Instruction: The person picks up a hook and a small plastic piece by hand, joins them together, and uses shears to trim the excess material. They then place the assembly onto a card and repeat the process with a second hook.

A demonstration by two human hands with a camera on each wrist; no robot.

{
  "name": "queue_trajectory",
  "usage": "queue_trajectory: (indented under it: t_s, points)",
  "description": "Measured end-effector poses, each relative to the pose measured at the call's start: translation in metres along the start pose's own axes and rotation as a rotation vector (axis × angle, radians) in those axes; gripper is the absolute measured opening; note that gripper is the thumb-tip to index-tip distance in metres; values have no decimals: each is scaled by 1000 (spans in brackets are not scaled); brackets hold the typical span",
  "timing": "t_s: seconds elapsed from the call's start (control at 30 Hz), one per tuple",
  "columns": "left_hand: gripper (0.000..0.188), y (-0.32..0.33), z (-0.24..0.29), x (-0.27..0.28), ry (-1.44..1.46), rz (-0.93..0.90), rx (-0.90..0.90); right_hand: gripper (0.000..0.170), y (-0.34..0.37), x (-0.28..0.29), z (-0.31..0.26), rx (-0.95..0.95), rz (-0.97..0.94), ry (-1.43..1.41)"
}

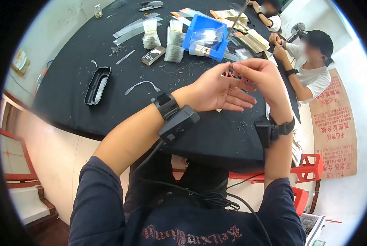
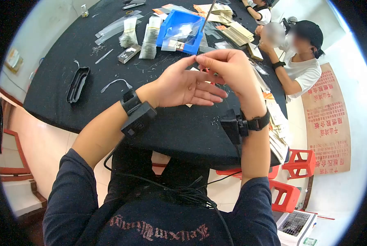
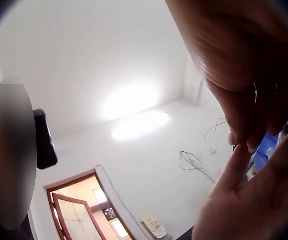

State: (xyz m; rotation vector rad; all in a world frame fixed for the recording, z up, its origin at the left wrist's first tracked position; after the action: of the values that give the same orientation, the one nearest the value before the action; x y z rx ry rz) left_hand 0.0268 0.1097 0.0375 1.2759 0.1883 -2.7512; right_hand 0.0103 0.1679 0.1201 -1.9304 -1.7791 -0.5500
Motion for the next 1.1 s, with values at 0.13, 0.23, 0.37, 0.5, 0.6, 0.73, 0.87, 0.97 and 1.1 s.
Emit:
queue_trajectory:
  t_s: [0.13,0.23,0.37,0.5,0.6,0.73,0.87,0.97,1.1]
  points:
    - [85,2,12,3,179,11,-82,36,-22,1,9,107,58,17]
    - [81,3,20,9,342,31,-170,46,-28,7,16,169,143,-2]
    - [78,7,35,18,432,63,-327,35,-11,20,-4,336,371,188]
    - [78,12,44,19,483,66,-401,19,1,8,-12,544,427,379]
    - [76,15,46,20,503,55,-426,16,5,-9,-15,523,445,410]
    - [75,15,48,22,447,43,-448,17,13,-16,-25,602,532,561]
    - [73,16,49,20,425,75,-452,16,14,-17,-24,611,566,565]
    - [70,15,51,18,417,26,-450,15,14,-19,-22,607,563,560]
    - [69,16,53,13,396,-168,-425,14,7,-20,-13,572,530,482]
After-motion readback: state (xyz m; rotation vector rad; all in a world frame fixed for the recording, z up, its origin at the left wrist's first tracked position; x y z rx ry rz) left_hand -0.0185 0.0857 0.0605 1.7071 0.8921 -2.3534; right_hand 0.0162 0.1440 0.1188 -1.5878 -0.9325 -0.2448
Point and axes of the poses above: each hand's wrist, its own y-axis away from the middle knuckle, its own x-axis out of the back of the hand, z = x × y, the point moved 10 cm from there along -y, towards the middle knuckle, and after that the axes turned 7 degrees about y, right-handed, at the moved point
